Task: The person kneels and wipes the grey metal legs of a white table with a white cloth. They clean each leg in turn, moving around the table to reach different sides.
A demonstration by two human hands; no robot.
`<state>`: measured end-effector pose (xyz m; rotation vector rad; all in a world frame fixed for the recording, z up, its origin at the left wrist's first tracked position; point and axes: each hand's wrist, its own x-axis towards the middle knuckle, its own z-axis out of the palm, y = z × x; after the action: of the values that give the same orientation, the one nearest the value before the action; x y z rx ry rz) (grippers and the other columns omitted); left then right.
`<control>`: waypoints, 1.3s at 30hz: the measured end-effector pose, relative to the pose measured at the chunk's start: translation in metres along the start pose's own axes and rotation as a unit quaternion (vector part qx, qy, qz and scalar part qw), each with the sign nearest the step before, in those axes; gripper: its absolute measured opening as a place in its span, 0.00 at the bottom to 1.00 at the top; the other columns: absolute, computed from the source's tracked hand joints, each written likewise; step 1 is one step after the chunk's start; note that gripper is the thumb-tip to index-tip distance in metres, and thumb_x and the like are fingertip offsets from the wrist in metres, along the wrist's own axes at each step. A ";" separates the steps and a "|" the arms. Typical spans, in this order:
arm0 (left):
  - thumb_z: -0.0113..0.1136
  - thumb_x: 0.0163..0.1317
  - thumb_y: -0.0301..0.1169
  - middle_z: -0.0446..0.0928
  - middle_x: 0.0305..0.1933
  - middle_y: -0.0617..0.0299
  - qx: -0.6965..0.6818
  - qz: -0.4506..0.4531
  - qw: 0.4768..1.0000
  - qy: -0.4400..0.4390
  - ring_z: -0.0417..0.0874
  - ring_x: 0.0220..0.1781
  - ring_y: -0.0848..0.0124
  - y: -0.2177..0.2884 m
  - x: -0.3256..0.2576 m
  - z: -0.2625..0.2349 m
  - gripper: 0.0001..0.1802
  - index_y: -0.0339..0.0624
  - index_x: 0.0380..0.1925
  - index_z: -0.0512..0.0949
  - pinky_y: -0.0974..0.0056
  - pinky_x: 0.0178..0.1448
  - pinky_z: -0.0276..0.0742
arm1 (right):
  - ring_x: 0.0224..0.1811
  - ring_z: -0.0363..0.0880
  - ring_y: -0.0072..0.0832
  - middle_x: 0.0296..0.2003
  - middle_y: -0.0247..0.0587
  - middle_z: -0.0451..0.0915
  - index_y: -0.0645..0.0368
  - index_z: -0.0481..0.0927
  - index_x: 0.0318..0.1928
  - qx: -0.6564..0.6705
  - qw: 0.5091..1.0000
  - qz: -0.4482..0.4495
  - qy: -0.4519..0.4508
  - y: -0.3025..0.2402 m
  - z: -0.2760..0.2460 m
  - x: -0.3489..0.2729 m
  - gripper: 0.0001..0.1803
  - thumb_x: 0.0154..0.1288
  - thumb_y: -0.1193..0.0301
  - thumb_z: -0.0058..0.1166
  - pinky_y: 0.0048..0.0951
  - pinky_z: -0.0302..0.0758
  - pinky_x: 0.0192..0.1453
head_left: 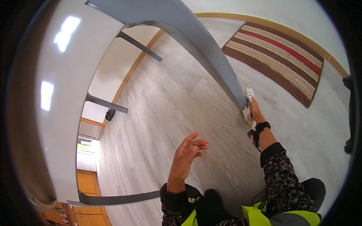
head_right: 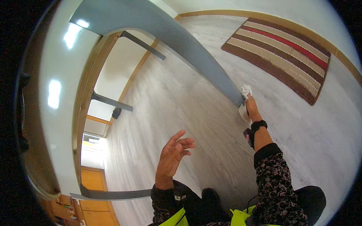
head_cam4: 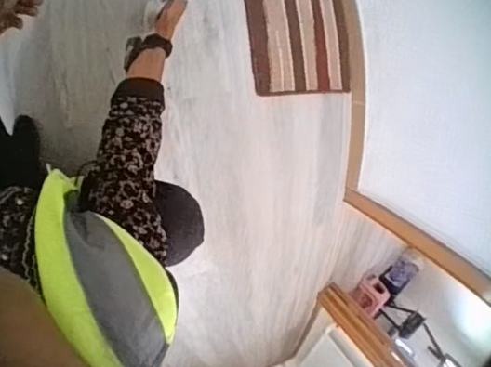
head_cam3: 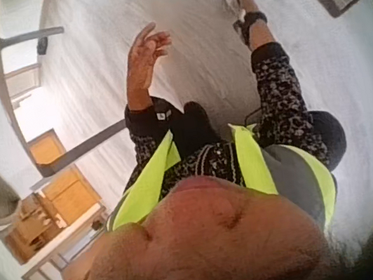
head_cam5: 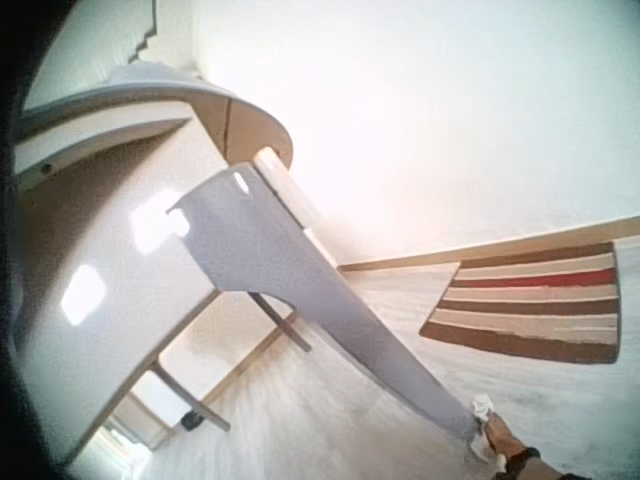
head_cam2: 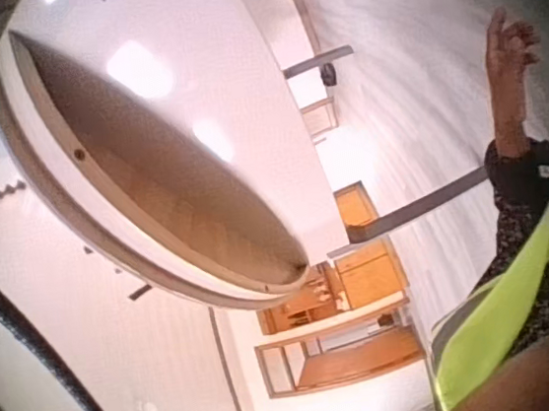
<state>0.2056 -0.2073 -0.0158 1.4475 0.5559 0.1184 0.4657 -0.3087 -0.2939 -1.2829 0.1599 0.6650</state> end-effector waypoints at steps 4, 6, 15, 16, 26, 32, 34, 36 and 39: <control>0.52 0.60 0.39 0.73 0.48 0.55 0.007 0.001 1.000 -0.006 0.75 0.48 0.67 0.003 -0.001 0.007 0.27 0.41 0.58 0.61 0.67 0.47 0.71 | 0.53 0.64 0.35 0.52 0.47 0.66 0.65 0.66 0.53 0.150 0.988 0.031 0.025 -0.026 0.011 -0.001 0.32 0.61 0.49 0.38 0.28 0.58 0.57; 0.52 0.61 0.38 0.73 0.48 0.55 0.007 0.012 1.000 -0.002 0.75 0.49 0.67 0.000 -0.001 0.010 0.27 0.41 0.58 0.61 0.66 0.47 0.71 | 0.52 0.64 0.34 0.51 0.46 0.66 0.64 0.67 0.53 0.220 0.975 -0.011 0.001 -0.043 0.023 -0.012 0.32 0.60 0.49 0.39 0.27 0.58 0.56; 0.51 0.61 0.38 0.72 0.49 0.54 0.000 0.047 0.999 -0.025 0.74 0.50 0.67 -0.023 -0.005 0.018 0.27 0.40 0.58 0.60 0.66 0.49 0.69 | 0.37 0.70 0.23 0.36 0.37 0.73 0.64 0.73 0.45 0.232 0.945 -0.226 -0.034 -0.194 0.082 -0.116 0.25 0.61 0.54 0.43 0.22 0.65 0.42; 0.51 0.61 0.38 0.72 0.49 0.54 0.003 0.049 0.999 -0.022 0.74 0.50 0.67 -0.022 -0.007 0.019 0.27 0.40 0.58 0.60 0.66 0.49 0.68 | 0.39 0.71 0.22 0.38 0.37 0.73 0.63 0.72 0.48 0.222 0.941 -0.250 -0.057 -0.210 0.087 -0.127 0.23 0.61 0.56 0.44 0.21 0.66 0.43; 0.55 0.58 0.41 0.74 0.48 0.53 0.011 0.030 0.999 -0.015 0.76 0.48 0.65 -0.003 -0.013 0.014 0.29 0.41 0.57 0.63 0.64 0.47 0.70 | 0.38 0.76 0.36 0.33 0.48 0.77 0.64 0.72 0.41 0.035 0.802 -0.593 -0.057 -0.321 0.143 -0.179 0.25 0.53 0.54 0.51 0.31 0.70 0.42; 0.54 0.59 0.41 0.73 0.48 0.53 0.007 0.026 1.000 -0.012 0.75 0.48 0.64 -0.005 -0.008 0.010 0.28 0.41 0.57 0.63 0.64 0.47 0.69 | 0.36 0.76 0.35 0.32 0.48 0.78 0.63 0.73 0.41 0.013 0.878 -0.470 -0.089 -0.279 0.118 -0.153 0.23 0.55 0.55 0.49 0.29 0.69 0.43; 0.54 0.59 0.41 0.73 0.48 0.53 0.011 0.020 1.000 -0.020 0.75 0.48 0.64 -0.005 -0.006 0.009 0.28 0.41 0.57 0.63 0.64 0.47 0.70 | 0.34 0.76 0.31 0.30 0.47 0.78 0.64 0.73 0.40 0.011 0.890 -0.450 -0.078 -0.266 0.110 -0.139 0.23 0.56 0.56 0.48 0.27 0.69 0.42; 0.53 0.60 0.40 0.73 0.49 0.53 0.009 0.027 0.999 -0.022 0.75 0.48 0.64 -0.005 -0.005 0.009 0.27 0.41 0.57 0.63 0.64 0.48 0.70 | 0.32 0.75 0.27 0.28 0.44 0.78 0.66 0.74 0.39 0.064 0.922 -0.367 -0.103 -0.249 0.099 -0.129 0.22 0.57 0.57 0.46 0.24 0.68 0.40; 0.53 0.60 0.39 0.73 0.48 0.53 -0.002 0.028 0.999 -0.016 0.75 0.49 0.64 -0.004 -0.005 0.011 0.27 0.41 0.57 0.62 0.64 0.48 0.69 | 0.31 0.73 0.24 0.28 0.40 0.77 0.67 0.75 0.37 0.086 0.938 -0.325 -0.087 -0.235 0.090 -0.121 0.21 0.57 0.58 0.46 0.23 0.67 0.39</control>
<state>0.2047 -0.2201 -0.0178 1.4586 0.4897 0.1399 0.4730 -0.3002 -0.0148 -1.0144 -0.3382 0.1825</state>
